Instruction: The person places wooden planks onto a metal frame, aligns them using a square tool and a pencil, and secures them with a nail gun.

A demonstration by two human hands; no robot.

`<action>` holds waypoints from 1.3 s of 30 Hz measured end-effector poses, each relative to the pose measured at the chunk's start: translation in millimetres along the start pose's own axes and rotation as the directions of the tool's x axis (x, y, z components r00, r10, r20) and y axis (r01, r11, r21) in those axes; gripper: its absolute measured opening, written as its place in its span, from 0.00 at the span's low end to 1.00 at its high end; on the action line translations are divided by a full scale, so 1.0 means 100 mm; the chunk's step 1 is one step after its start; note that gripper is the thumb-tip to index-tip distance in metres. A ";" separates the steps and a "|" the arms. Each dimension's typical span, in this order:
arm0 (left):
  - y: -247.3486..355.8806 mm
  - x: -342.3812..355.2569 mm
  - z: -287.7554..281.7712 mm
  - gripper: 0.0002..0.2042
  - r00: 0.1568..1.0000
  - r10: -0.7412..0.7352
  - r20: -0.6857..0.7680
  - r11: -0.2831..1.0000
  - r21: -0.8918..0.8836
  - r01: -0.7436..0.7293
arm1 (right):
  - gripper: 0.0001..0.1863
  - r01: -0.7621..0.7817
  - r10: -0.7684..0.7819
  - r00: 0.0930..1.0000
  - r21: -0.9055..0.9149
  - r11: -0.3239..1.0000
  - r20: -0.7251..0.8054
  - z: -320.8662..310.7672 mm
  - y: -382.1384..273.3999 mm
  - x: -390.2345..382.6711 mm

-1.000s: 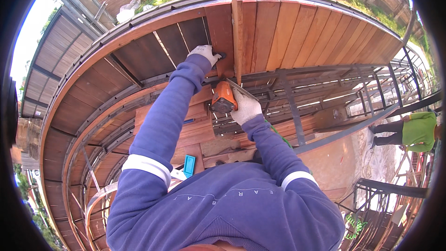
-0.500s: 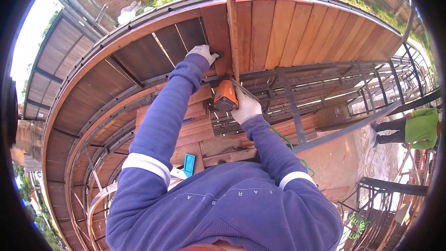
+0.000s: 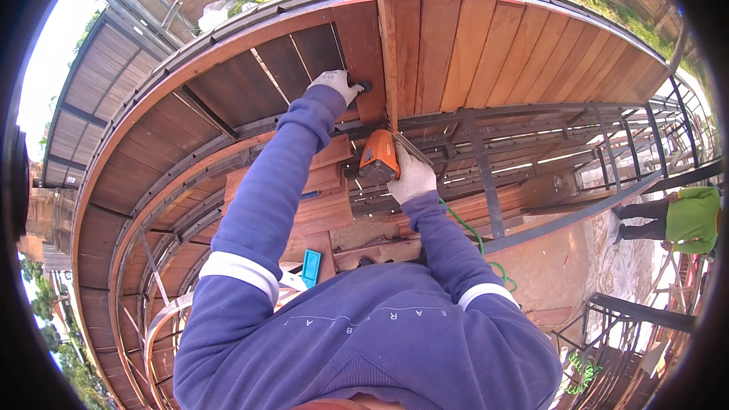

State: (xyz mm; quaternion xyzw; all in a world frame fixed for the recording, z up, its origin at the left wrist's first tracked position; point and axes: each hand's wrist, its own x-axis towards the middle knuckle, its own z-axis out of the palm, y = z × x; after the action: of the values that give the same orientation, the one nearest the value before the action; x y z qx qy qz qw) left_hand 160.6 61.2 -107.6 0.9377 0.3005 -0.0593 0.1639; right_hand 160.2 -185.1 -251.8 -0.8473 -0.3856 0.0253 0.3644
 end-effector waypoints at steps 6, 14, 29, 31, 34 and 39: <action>-0.02 0.02 0.03 0.26 1.000 -0.004 -0.012 1.000 -0.001 0.004 | 0.36 0.098 -0.098 0.994 -0.013 0.995 -0.047 -0.01 0.01 0.03; 0.00 0.03 0.04 0.26 1.000 -0.010 -0.018 1.000 -0.011 0.010 | 0.30 0.114 -0.114 0.992 0.001 0.993 -0.050 -0.07 -0.01 0.06; -0.06 0.11 0.13 0.25 0.999 -0.024 -0.027 0.999 0.047 0.025 | 0.33 0.112 -0.113 0.993 -0.040 0.993 -0.023 -0.03 0.09 0.04; -0.07 0.12 0.13 0.25 0.999 -0.023 -0.027 0.999 0.040 0.024 | 0.33 0.097 -0.096 0.995 -0.058 0.994 0.024 -0.06 0.09 0.06; -0.09 0.11 0.15 0.25 0.999 -0.019 -0.034 1.000 0.022 0.020 | 0.31 0.085 -0.082 0.995 -0.082 0.993 0.049 -0.13 0.02 0.05; 0.01 0.11 0.09 0.25 0.999 -0.028 -0.031 0.999 0.033 0.029 | 0.23 0.084 -0.078 0.994 -0.083 0.993 0.075 -0.15 0.09 0.05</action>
State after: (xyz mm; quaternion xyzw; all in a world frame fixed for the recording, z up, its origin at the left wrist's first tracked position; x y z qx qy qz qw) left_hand 170.0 63.4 -118.1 0.9369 0.3150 -0.0524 0.1425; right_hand 174.6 -195.0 -245.1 -0.8443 -0.4334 0.0240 0.3142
